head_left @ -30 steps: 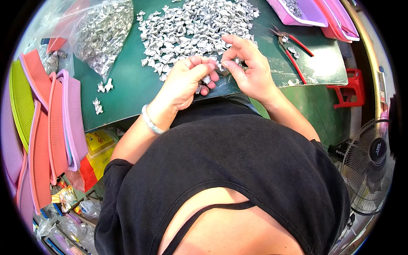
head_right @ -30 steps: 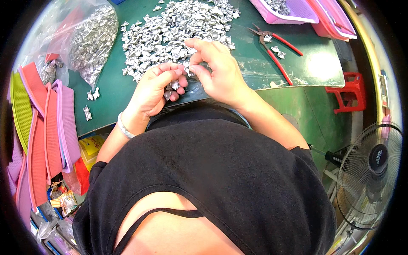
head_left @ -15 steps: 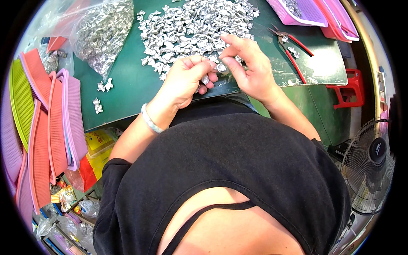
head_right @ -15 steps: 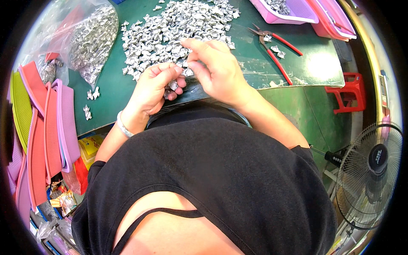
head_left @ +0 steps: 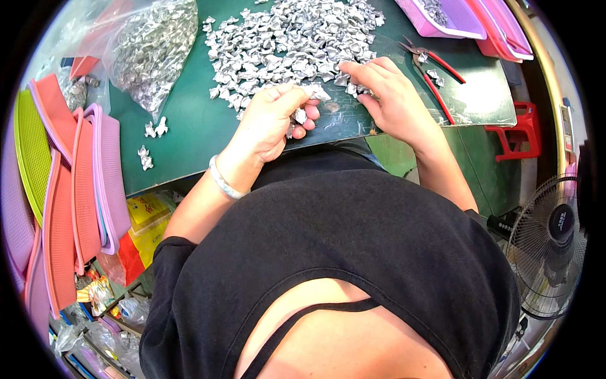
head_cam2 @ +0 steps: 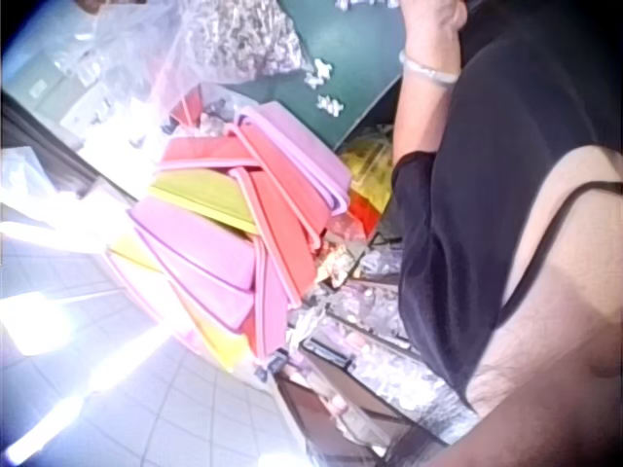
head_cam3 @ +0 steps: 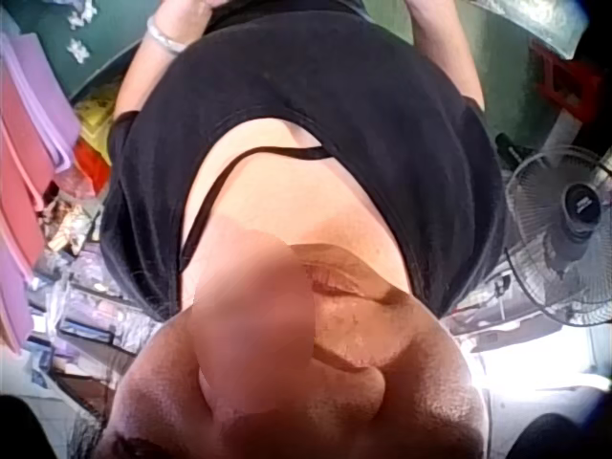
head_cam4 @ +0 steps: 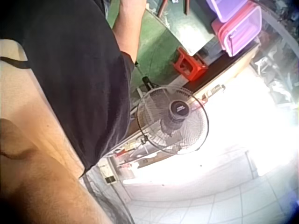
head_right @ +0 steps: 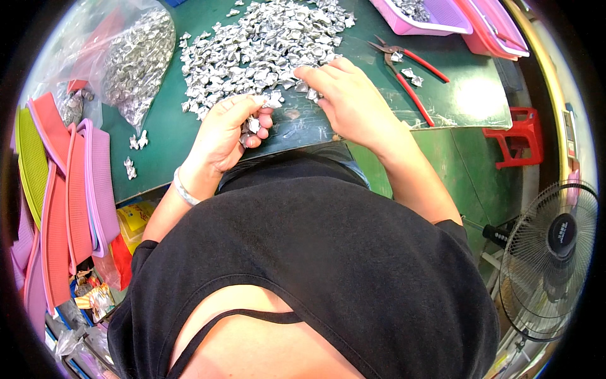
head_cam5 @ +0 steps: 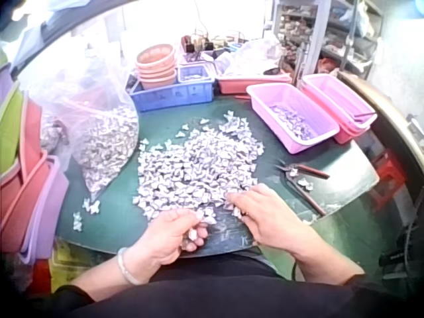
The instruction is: The person repeatedly picks small silver metal pieces from a green table and joins them by hand, placing the assembled units back on the table. The workspace includes plastic trays, a bag of parts, and pliers nearby, but the person uses only their hands to connect the pieces.
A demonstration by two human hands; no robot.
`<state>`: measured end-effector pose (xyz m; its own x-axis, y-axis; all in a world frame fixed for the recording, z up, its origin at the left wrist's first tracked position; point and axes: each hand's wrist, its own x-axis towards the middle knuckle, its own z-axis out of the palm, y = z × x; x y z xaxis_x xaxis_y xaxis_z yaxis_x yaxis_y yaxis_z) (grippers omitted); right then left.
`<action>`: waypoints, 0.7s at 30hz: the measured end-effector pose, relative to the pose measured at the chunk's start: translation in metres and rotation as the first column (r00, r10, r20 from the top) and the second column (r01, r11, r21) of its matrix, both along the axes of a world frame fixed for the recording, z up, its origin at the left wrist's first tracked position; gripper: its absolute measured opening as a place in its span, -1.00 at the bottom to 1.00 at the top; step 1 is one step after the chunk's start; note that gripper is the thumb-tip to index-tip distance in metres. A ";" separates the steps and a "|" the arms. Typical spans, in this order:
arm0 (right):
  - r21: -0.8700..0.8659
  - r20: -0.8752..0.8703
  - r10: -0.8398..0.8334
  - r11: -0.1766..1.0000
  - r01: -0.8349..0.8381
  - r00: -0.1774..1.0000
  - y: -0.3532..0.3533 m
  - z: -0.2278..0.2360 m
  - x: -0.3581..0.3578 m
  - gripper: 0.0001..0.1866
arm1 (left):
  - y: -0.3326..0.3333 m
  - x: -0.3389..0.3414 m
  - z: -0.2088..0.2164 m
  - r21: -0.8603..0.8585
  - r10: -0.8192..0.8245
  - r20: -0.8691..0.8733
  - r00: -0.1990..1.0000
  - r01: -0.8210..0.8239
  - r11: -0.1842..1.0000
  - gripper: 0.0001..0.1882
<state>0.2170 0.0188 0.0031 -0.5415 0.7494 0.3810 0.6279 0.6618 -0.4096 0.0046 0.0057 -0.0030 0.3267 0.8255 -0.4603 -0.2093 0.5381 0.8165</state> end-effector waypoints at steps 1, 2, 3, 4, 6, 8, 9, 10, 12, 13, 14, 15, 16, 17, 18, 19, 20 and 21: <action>-0.007 -0.018 -0.006 1.000 0.006 1.000 0.000 -0.001 0.000 -0.50 | 0.000 0.000 -0.001 0.003 0.000 0.010 1.000 0.000 1.000 -0.82; -0.014 -0.035 -0.012 1.000 0.012 0.999 0.000 -0.002 0.000 -0.49 | 0.000 0.000 -0.002 0.005 0.000 0.020 1.000 -0.001 1.000 -0.83; 0.003 -0.063 -0.022 1.000 0.023 0.998 0.001 -0.002 -0.002 -0.50 | 0.000 0.000 -0.002 0.008 0.001 0.030 1.000 -0.001 1.000 -0.84; 0.020 -0.090 -0.033 0.999 0.035 0.995 0.001 -0.003 -0.004 -0.50 | -0.001 0.000 -0.002 0.010 0.008 0.031 0.999 -0.008 1.000 -0.85; 0.056 -0.109 -0.055 0.997 0.062 0.993 0.004 -0.006 -0.007 -0.52 | -0.001 0.002 -0.002 0.015 0.023 0.033 0.999 -0.023 1.000 -0.87; 0.094 -0.093 -0.082 0.991 0.091 0.992 0.007 -0.010 -0.011 -0.54 | -0.002 0.002 -0.001 -0.009 0.035 0.105 0.994 -0.034 0.999 -0.86; 0.124 -0.095 -0.074 0.989 0.085 0.993 0.009 -0.012 -0.013 -0.55 | -0.002 0.002 -0.001 -0.022 0.042 0.141 0.989 -0.039 0.999 -0.85; 0.153 -0.097 -0.063 0.985 0.077 0.993 0.011 -0.014 -0.015 -0.57 | -0.001 0.001 -0.002 -0.030 0.040 0.206 0.978 -0.035 0.999 -0.84; 0.182 -0.108 -0.050 0.981 0.069 0.993 0.014 -0.018 -0.018 -0.61 | 0.001 -0.002 -0.005 -0.046 0.038 0.332 0.942 -0.024 0.999 -0.80; 0.182 -0.117 -0.048 0.981 0.069 0.992 0.015 -0.019 -0.019 -0.64 | 0.001 -0.002 -0.004 -0.056 0.048 0.334 0.941 -0.031 0.998 -0.79; 0.182 -0.126 -0.045 0.981 0.068 0.991 0.016 -0.020 -0.020 -0.68 | 0.000 -0.001 -0.002 -0.066 0.058 0.335 0.941 -0.038 0.997 -0.77; 0.182 -0.133 -0.050 0.980 0.074 0.990 0.016 -0.021 -0.020 -0.68 | 0.000 -0.001 -0.001 -0.076 0.067 0.336 0.939 -0.044 0.996 -0.76; 0.183 -0.140 -0.057 0.980 0.082 0.989 0.016 -0.020 -0.021 -0.68 | 0.000 -0.002 -0.003 -0.081 0.065 0.315 0.947 -0.041 0.996 -0.76; 0.183 -0.146 -0.063 0.979 0.090 0.987 0.016 -0.020 -0.021 -0.68 | 0.001 -0.003 -0.005 -0.087 0.062 0.293 0.954 -0.038 0.996 -0.76; 0.122 -0.198 -0.071 0.988 0.097 0.978 0.016 -0.018 -0.021 -0.65 | 0.002 -0.003 -0.006 -0.092 0.059 0.272 0.961 -0.035 0.995 -0.77; 0.062 -0.248 -0.081 0.993 0.099 0.965 0.014 -0.016 -0.021 -0.63 | 0.002 -0.003 -0.006 -0.069 0.038 0.239 0.970 -0.023 0.997 -0.78; 0.001 -0.297 -0.093 0.995 0.098 0.950 0.013 -0.015 -0.021 -0.61 | 0.001 -0.002 -0.006 -0.046 0.019 0.205 0.979 -0.009 0.999 -0.79; -0.038 -0.335 -0.092 0.996 0.084 0.938 0.012 -0.014 -0.022 -0.60 | 0.001 -0.001 -0.005 -0.024 -0.001 0.171 0.985 0.005 1.000 -0.81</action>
<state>0.1952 0.0310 -0.0109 -0.3159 0.7991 0.5115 0.5062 0.5979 -0.6215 0.0036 0.0063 -0.0081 0.4046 0.8136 -0.4176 -0.3426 0.5582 0.7556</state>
